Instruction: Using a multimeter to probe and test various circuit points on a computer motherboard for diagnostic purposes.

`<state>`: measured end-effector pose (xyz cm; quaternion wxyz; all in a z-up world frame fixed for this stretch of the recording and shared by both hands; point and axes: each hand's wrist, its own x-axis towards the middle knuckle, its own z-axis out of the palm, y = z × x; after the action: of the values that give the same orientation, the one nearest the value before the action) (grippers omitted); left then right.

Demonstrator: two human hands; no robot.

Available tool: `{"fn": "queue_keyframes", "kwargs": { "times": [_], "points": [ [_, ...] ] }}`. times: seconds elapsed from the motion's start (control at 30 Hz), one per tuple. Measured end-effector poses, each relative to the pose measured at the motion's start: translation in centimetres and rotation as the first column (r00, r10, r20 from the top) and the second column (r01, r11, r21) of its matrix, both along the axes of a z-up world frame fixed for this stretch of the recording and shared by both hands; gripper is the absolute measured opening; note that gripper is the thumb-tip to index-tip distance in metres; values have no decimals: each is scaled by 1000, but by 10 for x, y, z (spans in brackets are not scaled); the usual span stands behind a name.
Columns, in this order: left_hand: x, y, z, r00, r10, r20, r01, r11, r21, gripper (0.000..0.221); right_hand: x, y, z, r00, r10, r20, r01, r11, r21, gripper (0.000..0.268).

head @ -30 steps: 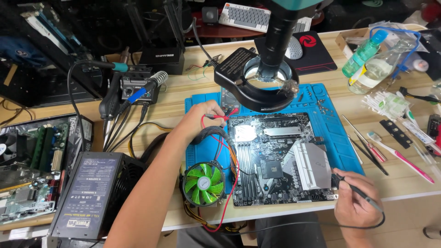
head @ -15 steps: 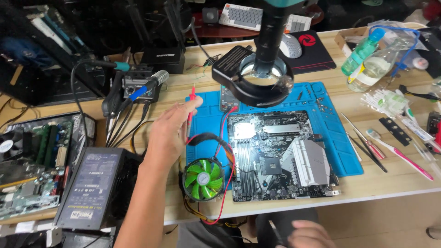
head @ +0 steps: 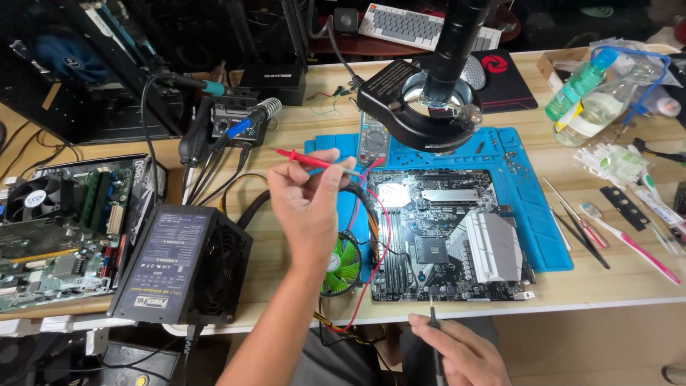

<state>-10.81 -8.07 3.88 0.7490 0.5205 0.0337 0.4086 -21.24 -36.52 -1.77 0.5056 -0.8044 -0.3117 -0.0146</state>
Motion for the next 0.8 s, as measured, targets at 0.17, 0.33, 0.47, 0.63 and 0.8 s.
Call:
{"fn": "queue_keyframes", "kwargs": {
  "times": [0.17,0.33,0.47,0.63,0.8],
  "points": [
    [-34,-52,23,975,-216,53,221,965,-143,41,-3,-24,-24,997,50,-61,-44,996,82,40],
    [-122,-100,6,752,-621,-223,642,766,35,44,8,-63,-96,852,-108,513,45,990,133,36],
    [-164,-126,-35,828,-416,-377,526,808,264,28,-20,-2,-99,595,-292,-749,555,823,121,64],
    [-215,-155,-102,618,-298,-728,294,946,-137,27,-68,109,29,616,-657,434,647,737,198,17],
    [-247,-154,-202,875,-359,-326,324,933,-158,57,-87,59,-9,828,-529,183,529,847,53,31]
  ]
}}
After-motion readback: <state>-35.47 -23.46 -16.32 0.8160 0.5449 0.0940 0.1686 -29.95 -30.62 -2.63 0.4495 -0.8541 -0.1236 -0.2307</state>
